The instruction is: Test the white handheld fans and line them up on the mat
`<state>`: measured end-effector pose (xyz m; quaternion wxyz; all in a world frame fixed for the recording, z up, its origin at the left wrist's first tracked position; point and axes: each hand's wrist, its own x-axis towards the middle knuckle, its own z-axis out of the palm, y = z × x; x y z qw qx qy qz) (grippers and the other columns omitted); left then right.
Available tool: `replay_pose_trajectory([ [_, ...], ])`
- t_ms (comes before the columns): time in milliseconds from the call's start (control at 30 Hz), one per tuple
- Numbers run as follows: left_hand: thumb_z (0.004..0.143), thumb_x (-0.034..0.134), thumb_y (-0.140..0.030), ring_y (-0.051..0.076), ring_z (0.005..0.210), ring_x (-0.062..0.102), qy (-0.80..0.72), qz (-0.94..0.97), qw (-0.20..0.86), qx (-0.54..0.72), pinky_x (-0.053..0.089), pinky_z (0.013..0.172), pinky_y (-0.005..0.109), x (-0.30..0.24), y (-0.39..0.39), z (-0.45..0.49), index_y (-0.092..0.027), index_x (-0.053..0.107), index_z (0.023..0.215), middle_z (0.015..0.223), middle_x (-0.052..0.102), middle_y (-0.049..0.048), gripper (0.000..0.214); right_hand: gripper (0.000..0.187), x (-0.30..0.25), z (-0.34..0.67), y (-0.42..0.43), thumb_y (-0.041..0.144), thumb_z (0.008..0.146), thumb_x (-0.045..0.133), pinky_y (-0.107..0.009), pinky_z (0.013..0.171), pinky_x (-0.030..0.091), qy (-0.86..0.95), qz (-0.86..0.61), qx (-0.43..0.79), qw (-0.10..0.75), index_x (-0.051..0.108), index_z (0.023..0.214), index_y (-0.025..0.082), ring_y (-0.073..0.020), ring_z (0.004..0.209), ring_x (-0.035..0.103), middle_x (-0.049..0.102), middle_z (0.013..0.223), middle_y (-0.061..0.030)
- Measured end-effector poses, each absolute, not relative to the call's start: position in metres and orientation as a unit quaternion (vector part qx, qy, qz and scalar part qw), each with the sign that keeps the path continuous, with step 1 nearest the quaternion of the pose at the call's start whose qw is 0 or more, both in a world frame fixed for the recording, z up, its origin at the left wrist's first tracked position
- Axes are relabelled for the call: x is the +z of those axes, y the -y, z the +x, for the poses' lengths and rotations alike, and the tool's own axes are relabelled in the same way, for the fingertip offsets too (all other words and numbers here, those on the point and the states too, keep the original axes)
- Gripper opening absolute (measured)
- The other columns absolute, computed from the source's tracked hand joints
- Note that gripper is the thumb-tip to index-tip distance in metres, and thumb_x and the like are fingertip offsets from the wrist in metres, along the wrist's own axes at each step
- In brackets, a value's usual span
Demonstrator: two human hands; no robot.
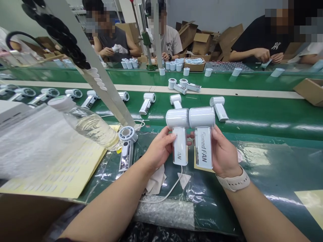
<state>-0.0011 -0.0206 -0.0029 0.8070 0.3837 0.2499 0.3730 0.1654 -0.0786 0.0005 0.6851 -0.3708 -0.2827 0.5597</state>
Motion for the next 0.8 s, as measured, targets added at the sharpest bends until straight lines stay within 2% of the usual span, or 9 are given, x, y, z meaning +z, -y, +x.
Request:
replay_pose_trajectory([
  [200, 0.073, 0.082, -0.045, 0.027, 0.087, 0.074, -0.263, 0.427, 0.782, 0.369, 0.057, 0.069, 0.036, -0.003, 0.022, -0.004, -0.022, 0.051, 0.108, 0.106, 0.074, 0.0095, 0.052, 0.026, 0.002, 0.163, 0.075, 0.034, 0.093, 0.056, -0.04, 0.072, 0.058, 0.259, -0.393, 0.549, 0.69, 0.064, 0.117, 0.029, -0.024, 0.09, 0.071, 0.075, 0.096, -0.0028],
  [367, 0.073, 0.082, -0.047, 0.024, 0.083, 0.074, -0.275, 0.446, 0.769, 0.367, 0.054, 0.067, 0.034, -0.002, 0.023, -0.005, -0.023, 0.051, 0.105, 0.095, 0.074, 0.0053, 0.051, 0.02, 0.006, 0.158, 0.076, 0.027, 0.09, 0.054, -0.043, 0.077, 0.059, 0.232, -0.425, 0.539, 0.689, 0.068, 0.104, 0.024, -0.0237, 0.085, 0.071, 0.075, 0.089, -0.0033],
  [467, 0.078, 0.077, -0.044, 0.021, 0.081, 0.072, -0.272, 0.47, 0.752, 0.374, 0.052, 0.068, 0.032, -0.006, 0.022, -0.005, -0.023, 0.053, 0.106, 0.093, 0.073, 0.005, 0.042, 0.022, 0.002, 0.159, 0.078, 0.031, 0.089, 0.053, -0.044, 0.08, 0.059, 0.286, -0.431, 0.512, 0.686, 0.067, 0.105, 0.025, -0.0241, 0.089, 0.07, 0.074, 0.096, -0.0046],
  [533, 0.08, 0.075, -0.044, 0.02, 0.084, 0.07, -0.266, 0.5, 0.728, 0.387, 0.051, 0.072, 0.031, -0.01, 0.02, -0.006, -0.023, 0.055, 0.106, 0.095, 0.073, 0.0052, 0.039, 0.024, -0.002, 0.162, 0.08, 0.033, 0.087, 0.059, -0.045, 0.086, 0.057, 0.346, -0.454, 0.469, 0.674, 0.065, 0.109, 0.025, -0.0253, 0.098, 0.068, 0.073, 0.104, -0.0052],
  [633, 0.076, 0.079, -0.044, 0.02, 0.092, 0.067, -0.259, 0.57, 0.655, 0.424, 0.051, 0.079, 0.032, -0.011, 0.019, -0.009, -0.023, 0.059, 0.109, 0.103, 0.072, 0.0058, 0.044, 0.042, 0.0, 0.169, 0.085, 0.029, 0.077, 0.076, -0.048, 0.095, 0.053, 0.454, -0.493, 0.371, 0.643, 0.06, 0.115, 0.025, -0.0276, 0.107, 0.066, 0.071, 0.114, -0.0072],
  [733, 0.067, 0.086, -0.042, 0.027, 0.104, 0.066, -0.198, 0.658, 0.547, 0.478, 0.048, 0.097, 0.042, -0.004, 0.022, -0.014, -0.024, 0.066, 0.108, 0.109, 0.072, 0.0077, 0.049, 0.05, 0.017, 0.174, 0.096, 0.025, 0.072, 0.083, -0.053, 0.105, 0.047, 0.58, -0.455, 0.282, 0.614, 0.058, 0.116, 0.027, -0.0315, 0.122, 0.06, 0.069, 0.126, -0.0088],
  [800, 0.07, 0.083, -0.04, 0.029, 0.112, 0.065, -0.147, 0.704, 0.488, 0.496, 0.035, 0.113, 0.05, 0.005, 0.027, -0.018, -0.025, 0.071, 0.105, 0.111, 0.074, 0.0083, 0.039, 0.046, 0.03, 0.174, 0.105, 0.029, 0.073, 0.083, -0.057, 0.112, 0.039, 0.643, -0.407, 0.244, 0.601, 0.06, 0.113, 0.029, -0.0331, 0.133, 0.052, 0.068, 0.13, -0.0073],
])
